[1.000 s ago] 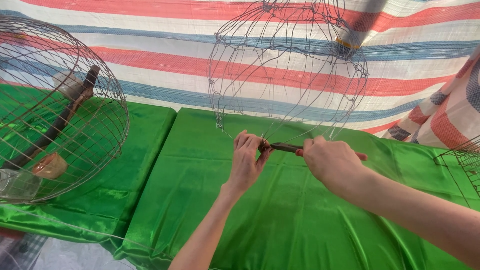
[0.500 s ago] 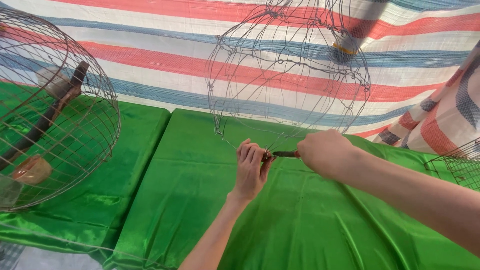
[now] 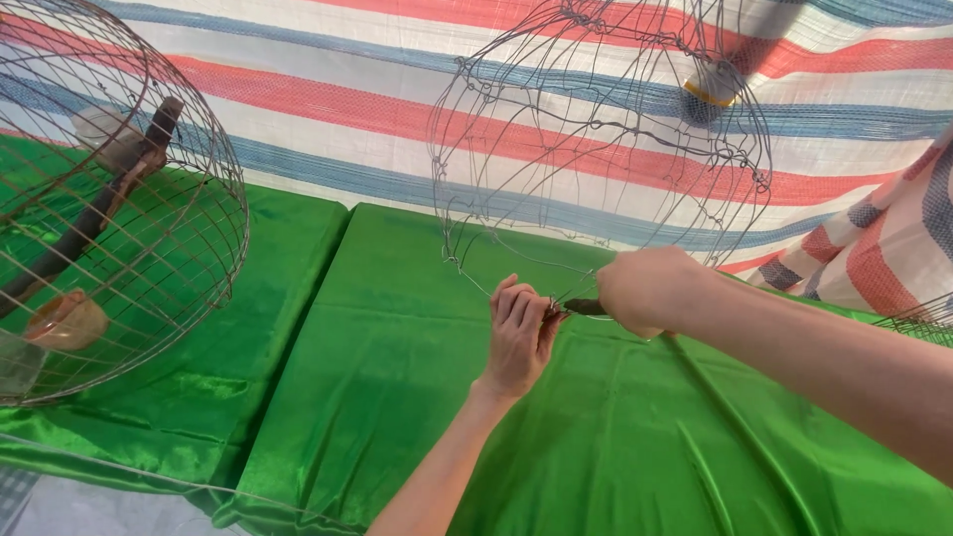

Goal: Assembling a wire frame by twisting wire joints together by hand and with pliers.

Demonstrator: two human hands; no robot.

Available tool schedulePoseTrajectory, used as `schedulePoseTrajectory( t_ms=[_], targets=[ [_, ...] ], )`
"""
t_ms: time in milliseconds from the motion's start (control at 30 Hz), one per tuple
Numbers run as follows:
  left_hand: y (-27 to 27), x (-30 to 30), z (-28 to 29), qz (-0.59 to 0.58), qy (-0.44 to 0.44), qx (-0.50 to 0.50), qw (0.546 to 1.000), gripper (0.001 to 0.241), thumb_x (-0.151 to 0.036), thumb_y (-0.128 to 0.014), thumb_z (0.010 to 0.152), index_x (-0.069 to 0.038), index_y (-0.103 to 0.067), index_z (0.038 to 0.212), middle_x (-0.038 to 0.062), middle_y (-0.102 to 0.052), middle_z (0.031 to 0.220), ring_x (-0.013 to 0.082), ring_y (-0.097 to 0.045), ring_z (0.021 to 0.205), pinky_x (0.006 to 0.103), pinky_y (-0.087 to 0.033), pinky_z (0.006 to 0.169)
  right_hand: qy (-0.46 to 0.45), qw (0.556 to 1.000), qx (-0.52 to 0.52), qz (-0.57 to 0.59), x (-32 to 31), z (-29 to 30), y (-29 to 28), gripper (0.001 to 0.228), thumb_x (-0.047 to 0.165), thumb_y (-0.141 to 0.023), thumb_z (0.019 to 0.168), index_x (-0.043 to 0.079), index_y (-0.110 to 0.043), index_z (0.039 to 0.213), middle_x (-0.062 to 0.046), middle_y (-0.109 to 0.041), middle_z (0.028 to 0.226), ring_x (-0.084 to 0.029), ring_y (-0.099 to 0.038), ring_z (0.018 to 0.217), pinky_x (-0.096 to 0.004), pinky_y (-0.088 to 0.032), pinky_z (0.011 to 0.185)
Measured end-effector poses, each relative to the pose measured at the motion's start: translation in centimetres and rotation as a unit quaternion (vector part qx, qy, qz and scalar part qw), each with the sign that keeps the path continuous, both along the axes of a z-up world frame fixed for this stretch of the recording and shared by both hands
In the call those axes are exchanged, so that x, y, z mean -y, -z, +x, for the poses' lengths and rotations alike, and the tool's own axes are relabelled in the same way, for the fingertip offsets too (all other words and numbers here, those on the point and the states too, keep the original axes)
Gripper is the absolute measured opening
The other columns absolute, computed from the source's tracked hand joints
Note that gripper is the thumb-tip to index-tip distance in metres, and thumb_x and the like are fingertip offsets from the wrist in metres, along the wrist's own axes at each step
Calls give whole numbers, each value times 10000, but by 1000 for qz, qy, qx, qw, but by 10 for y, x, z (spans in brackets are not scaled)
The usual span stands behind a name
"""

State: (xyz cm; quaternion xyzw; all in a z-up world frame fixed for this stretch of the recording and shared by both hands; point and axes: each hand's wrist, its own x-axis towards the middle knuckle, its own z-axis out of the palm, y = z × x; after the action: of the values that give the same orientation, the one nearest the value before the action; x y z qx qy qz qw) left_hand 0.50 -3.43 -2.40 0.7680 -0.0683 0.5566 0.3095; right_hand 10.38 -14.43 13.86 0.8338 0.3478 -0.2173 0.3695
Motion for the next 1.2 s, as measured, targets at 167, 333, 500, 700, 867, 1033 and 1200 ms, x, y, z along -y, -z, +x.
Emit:
schedulePoseTrajectory(
  t_ms=[167, 333, 500, 700, 867, 1033, 1200],
  targets=[
    [5, -5, 1, -7, 9, -13, 1000, 168, -192, -708, 955, -64, -623, 887, 33, -522, 786, 240, -551, 872, 497, -431, 1088, 114, 991, -5, 73, 7, -9, -4, 149, -27, -736, 759, 99, -738, 839, -83, -672, 663, -261, -719, 555, -486, -598, 570],
    [-10, -14, -5, -27, 28, -36, 999, 143, -182, -770, 909, -92, -659, 909, 15, -577, 802, 217, -566, 874, 476, -434, 1093, 74, 984, -12, 164, 32, -67, -59, 146, -68, -619, 843, 20, -723, 897, -132, -738, 772, -301, -767, 775, -504, -628, 715],
    [-16, -15, -7, -26, 71, -139, 987, 191, -265, -637, 998, -77, -641, 1035, 27, -629, 922, 209, -556, 976, 415, -393, 1097, 274, 912, -84, 295, 112, -85, -9, 228, 334, -453, 1072, 214, -636, 1008, 52, -725, 739, -85, -662, 611, -245, -561, 578],
    [-42, -20, -9, -34, 89, -198, 976, 139, -244, -701, 948, -111, -675, 979, -4, -661, 852, 203, -543, 966, 409, -375, 1040, 240, 802, -85, 541, 113, -57, 126, 355, 200, -523, 1026, 77, -553, 1358, -102, -695, 1208, -201, -739, 898, -345, -658, 860],
    [-73, -27, -14, -59, 125, -271, 953, 121, -209, -673, 945, -94, -710, 958, 12, -672, 841, 188, -504, 913, 351, -401, 849, 93, 700, -59, 705, 76, -8, 167, 358, 54, -537, 987, 49, -504, 1344, -182, -640, 1257, -291, -722, 787, -440, -646, 686],
    [-97, -31, -12, -98, 128, -371, 915, 116, -152, -691, 933, -64, -736, 994, 62, -693, 894, 204, -522, 991, 368, -499, 843, -53, 624, -68, 777, 42, 31, 161, 519, -112, -602, 892, 108, -497, 1350, -143, -589, 1402, -286, -774, 929, -413, -683, 835],
    [-119, -33, -14, -133, 125, -466, 866, 144, -68, -744, 871, -77, -719, 1012, 62, -619, 954, 196, -561, 1025, 349, -520, 973, -184, 587, -57, 786, 27, 68, 172, 483, -42, -504, 971, 211, -479, 1382, -124, -648, 1376, -298, -777, 829, -390, -708, 713]
  ],
)
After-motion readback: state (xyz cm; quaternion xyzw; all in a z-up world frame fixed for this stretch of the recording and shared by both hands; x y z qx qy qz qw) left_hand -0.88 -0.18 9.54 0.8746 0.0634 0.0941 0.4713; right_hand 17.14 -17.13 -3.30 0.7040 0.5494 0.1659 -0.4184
